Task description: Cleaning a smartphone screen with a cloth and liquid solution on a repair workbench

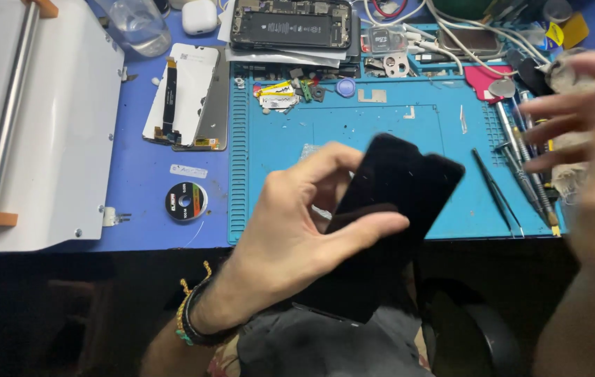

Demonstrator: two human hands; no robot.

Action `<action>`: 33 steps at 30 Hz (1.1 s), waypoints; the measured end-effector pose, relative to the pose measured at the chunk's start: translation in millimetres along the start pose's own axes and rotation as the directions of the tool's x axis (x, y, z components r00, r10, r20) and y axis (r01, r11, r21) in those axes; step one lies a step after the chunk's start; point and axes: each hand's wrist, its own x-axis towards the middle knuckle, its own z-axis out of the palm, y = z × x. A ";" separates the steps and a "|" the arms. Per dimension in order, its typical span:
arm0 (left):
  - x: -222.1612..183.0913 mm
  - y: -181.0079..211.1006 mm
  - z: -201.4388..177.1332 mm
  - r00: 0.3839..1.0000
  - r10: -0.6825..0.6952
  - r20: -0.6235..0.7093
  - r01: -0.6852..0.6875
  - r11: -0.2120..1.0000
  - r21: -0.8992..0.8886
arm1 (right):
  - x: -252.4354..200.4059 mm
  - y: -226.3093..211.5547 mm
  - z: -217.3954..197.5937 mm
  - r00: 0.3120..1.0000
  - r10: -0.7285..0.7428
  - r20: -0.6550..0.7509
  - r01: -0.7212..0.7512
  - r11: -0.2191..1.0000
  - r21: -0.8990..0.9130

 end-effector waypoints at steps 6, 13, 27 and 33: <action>-4.9 1.7 3.3 0.954 0.057 -0.294 -0.134 0.959 -0.250 | -54.0 -31.8 12.2 0.909 0.406 -0.098 -0.377 0.898 0.227; 13.8 -38.0 60.5 0.913 0.202 -0.354 -0.270 0.950 -0.154 | -95.3 -46.6 36.0 0.899 0.394 0.192 -0.438 0.787 0.435; -71.8 -38.1 -19.8 0.909 0.293 -0.297 -0.249 0.952 0.179 | -97.7 8.6 -34.9 0.901 0.380 0.208 -0.357 0.923 -0.142; -71.2 -25.2 60.4 0.797 0.562 0.220 -0.409 0.235 0.882 | -98.0 -43.9 -0.9 0.932 0.270 0.243 -0.273 0.962 -0.021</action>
